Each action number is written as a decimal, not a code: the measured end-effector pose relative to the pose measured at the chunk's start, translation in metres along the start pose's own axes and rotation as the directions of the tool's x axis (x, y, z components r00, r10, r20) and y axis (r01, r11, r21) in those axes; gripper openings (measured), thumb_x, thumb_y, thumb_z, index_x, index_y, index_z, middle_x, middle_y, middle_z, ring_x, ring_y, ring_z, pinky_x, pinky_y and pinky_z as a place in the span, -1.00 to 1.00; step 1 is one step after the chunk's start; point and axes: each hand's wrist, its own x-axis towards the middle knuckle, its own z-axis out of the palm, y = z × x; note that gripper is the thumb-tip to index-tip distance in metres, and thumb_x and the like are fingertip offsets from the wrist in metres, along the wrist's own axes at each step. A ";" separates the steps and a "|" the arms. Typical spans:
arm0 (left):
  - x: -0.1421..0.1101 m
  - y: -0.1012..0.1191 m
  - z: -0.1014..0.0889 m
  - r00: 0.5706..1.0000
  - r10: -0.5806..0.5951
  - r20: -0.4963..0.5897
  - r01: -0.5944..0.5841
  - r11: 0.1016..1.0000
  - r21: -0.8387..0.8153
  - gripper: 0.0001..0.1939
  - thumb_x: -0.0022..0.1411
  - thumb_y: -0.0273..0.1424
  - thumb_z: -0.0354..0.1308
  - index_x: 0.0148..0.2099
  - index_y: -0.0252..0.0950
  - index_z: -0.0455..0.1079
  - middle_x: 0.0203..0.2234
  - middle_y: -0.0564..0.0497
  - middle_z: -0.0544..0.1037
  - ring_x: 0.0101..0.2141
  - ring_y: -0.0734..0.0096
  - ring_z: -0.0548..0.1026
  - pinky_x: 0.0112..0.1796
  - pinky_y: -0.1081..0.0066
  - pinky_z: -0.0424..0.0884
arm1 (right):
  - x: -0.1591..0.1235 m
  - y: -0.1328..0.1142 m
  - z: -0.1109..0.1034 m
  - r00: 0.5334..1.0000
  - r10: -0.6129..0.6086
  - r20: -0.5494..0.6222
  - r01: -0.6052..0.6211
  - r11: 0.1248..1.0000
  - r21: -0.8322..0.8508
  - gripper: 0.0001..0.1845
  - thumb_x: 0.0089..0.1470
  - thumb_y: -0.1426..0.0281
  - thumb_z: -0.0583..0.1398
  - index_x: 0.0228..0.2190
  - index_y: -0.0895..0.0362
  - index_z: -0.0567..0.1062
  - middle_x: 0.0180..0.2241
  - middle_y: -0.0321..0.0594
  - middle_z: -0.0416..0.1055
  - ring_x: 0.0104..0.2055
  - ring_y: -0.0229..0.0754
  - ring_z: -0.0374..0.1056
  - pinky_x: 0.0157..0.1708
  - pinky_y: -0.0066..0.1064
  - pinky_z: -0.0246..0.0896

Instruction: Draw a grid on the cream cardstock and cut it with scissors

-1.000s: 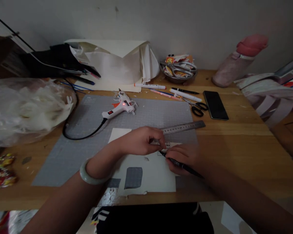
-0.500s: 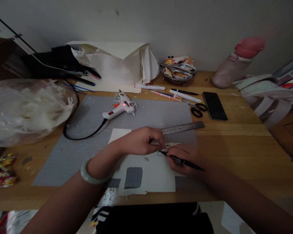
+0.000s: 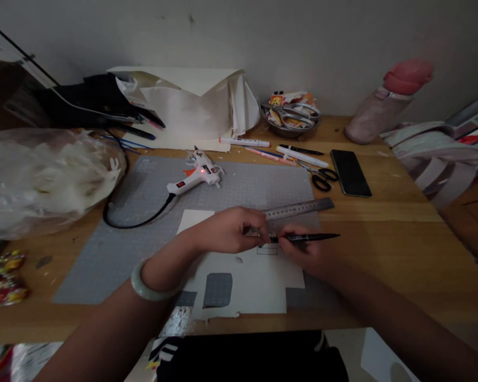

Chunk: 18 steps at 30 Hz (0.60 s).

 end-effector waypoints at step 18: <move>0.000 -0.001 0.001 1.000 0.006 -0.001 -0.006 1.000 -0.018 -0.88 0.13 -0.62 0.16 -0.31 -0.35 0.49 -0.43 0.02 0.55 -0.38 0.52 0.48 -0.28 0.51 0.37 | 0.006 0.002 0.003 0.999 -0.026 -0.031 0.027 0.998 0.049 -0.89 0.07 0.45 0.10 -0.43 0.10 0.44 -0.52 -0.34 0.44 -0.48 -0.29 0.35 -0.49 -0.50 0.27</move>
